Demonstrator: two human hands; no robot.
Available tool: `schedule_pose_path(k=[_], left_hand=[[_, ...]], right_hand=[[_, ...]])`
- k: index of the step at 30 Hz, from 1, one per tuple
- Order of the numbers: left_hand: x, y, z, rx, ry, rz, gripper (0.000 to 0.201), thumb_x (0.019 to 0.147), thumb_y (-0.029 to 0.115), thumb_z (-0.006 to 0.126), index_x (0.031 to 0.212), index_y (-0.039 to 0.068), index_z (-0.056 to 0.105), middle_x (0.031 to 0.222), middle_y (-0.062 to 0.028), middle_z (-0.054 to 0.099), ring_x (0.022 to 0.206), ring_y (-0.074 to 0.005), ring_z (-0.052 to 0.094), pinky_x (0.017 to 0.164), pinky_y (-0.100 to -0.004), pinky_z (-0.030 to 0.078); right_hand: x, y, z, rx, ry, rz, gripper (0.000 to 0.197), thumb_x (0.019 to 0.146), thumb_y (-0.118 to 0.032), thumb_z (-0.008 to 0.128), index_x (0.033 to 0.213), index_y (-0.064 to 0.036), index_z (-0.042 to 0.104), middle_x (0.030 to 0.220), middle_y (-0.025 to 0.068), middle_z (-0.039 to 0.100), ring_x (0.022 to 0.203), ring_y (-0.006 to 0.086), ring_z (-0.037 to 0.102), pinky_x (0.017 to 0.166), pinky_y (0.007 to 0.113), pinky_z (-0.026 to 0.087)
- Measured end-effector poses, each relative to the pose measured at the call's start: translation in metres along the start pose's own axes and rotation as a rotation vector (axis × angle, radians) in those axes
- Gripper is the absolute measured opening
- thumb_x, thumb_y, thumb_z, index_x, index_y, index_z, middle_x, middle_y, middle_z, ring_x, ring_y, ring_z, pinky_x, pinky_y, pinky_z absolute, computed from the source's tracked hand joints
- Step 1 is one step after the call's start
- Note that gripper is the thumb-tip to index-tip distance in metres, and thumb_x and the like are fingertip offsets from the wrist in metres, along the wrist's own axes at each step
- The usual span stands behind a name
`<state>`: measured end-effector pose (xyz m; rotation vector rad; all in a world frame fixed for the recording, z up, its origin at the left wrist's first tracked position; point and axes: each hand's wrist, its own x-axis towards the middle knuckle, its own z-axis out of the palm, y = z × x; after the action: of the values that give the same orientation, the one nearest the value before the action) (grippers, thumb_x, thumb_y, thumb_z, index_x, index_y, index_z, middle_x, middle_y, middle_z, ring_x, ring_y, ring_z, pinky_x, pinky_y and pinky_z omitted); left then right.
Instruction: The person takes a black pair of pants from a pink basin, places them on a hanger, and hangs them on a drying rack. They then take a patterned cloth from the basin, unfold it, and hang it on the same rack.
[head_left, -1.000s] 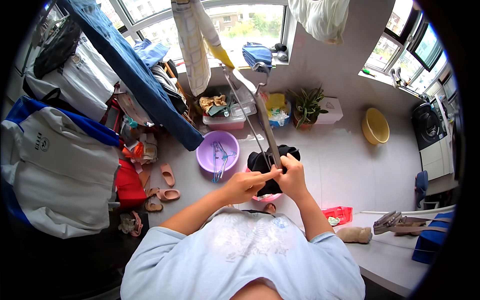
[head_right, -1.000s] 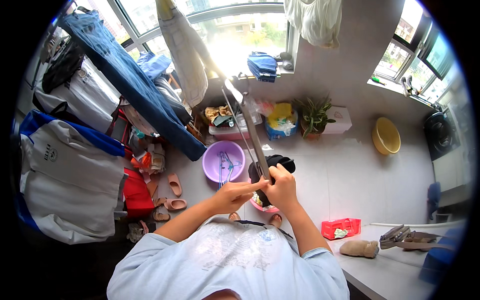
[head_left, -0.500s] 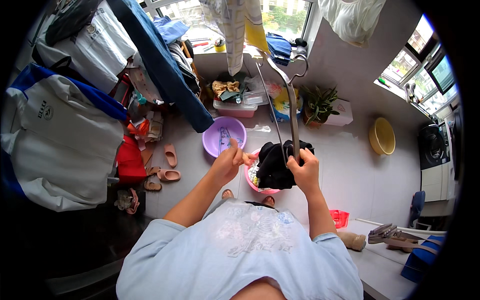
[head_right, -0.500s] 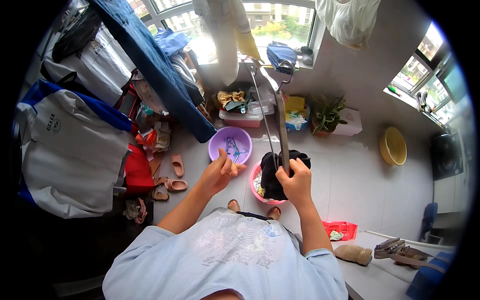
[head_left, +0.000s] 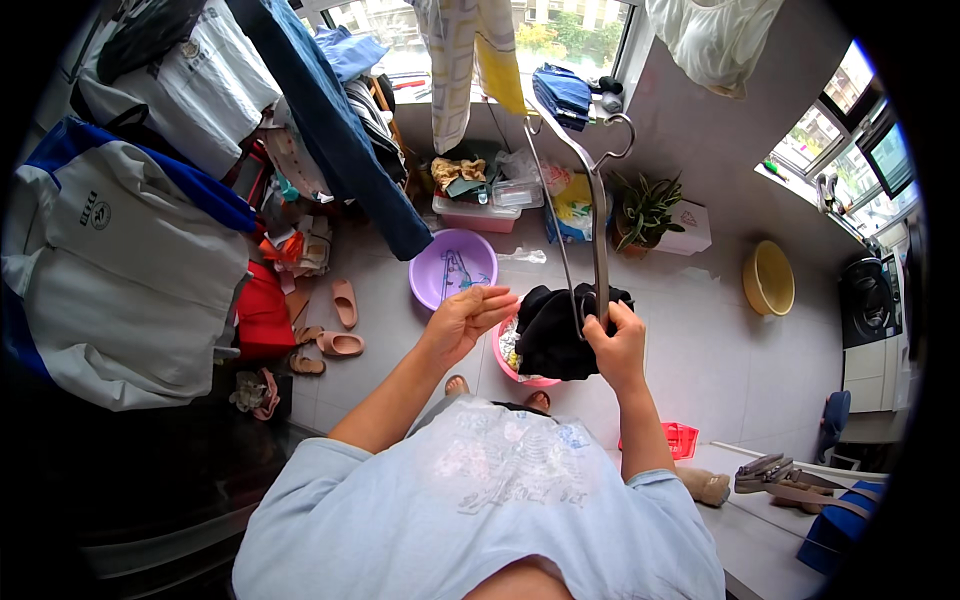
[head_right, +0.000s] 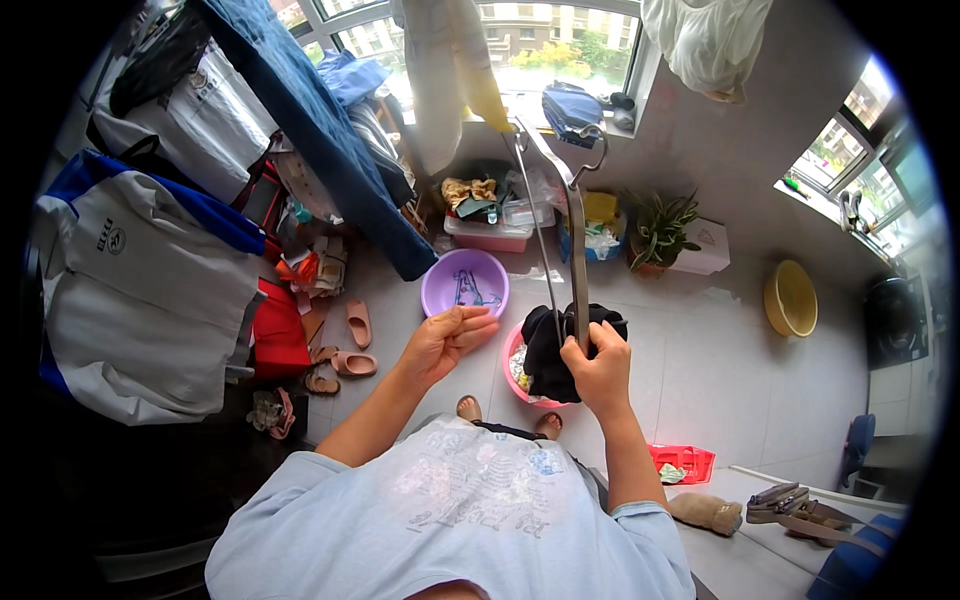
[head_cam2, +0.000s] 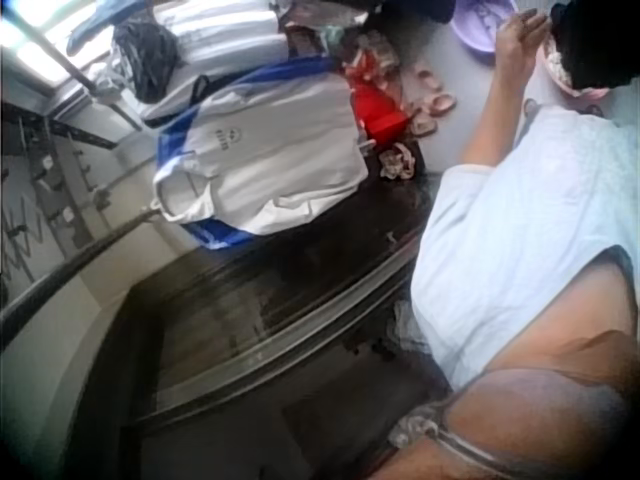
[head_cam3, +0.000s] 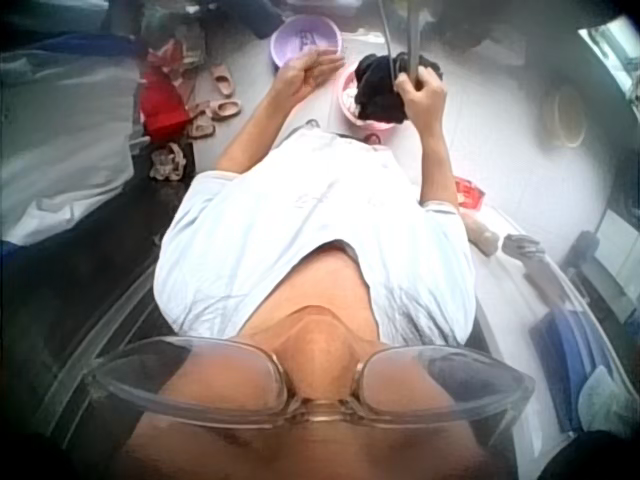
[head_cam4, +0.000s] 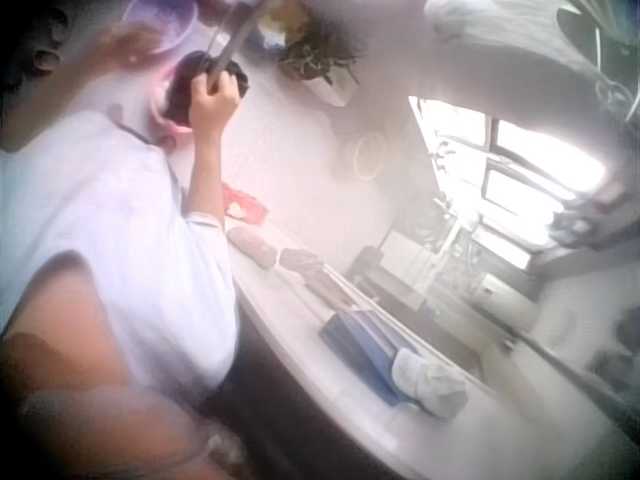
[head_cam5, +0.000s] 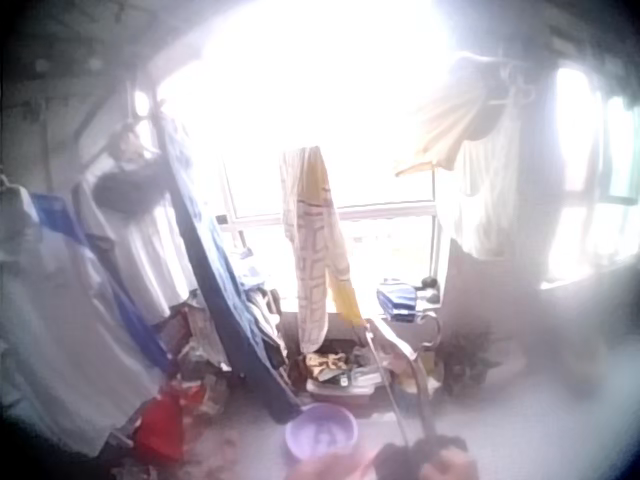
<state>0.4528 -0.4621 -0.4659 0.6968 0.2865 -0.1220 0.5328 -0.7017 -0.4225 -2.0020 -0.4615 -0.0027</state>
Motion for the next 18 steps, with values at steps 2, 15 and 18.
schedule_pose_path(k=[2,15,18], left_hand=[[0.002,-0.003,-0.008,0.165,0.036,0.023,0.035,0.097,0.028,0.05,0.102,-0.004,0.061,0.1,-0.0156,0.066,0.102,-0.0234,0.061,0.094,-0.0308,0.044],[0.027,0.03,0.007,0.794,0.313,0.613,0.019,0.097,0.016,0.047,0.097,0.002,0.061,0.091,-0.0101,0.059,0.07,-0.0124,0.057,0.061,-0.0249,0.048],[0.038,0.063,0.035,1.496,0.229,0.997,0.036,0.099,0.024,0.041,0.124,-0.001,0.05,0.118,-0.0149,0.055,0.102,-0.0227,0.057,0.094,-0.0347,0.043]], right_hand=[[0.0,-0.001,-0.001,0.025,0.001,-0.003,0.025,0.074,-0.009,0.062,0.06,0.0004,0.044,0.058,0.0094,0.042,0.053,0.0212,0.042,0.051,0.036,0.032],[-0.027,0.009,-0.064,-0.006,-0.21,-0.024,0.024,0.068,-0.007,0.062,0.058,0.0002,0.042,0.057,0.0071,0.038,0.052,0.0189,0.038,0.048,0.034,0.029],[-0.035,0.008,-0.072,-0.026,-0.258,-0.038,0.022,0.067,-0.006,0.063,0.058,0.0001,0.043,0.058,0.0079,0.04,0.051,0.02,0.039,0.048,0.034,0.03]])
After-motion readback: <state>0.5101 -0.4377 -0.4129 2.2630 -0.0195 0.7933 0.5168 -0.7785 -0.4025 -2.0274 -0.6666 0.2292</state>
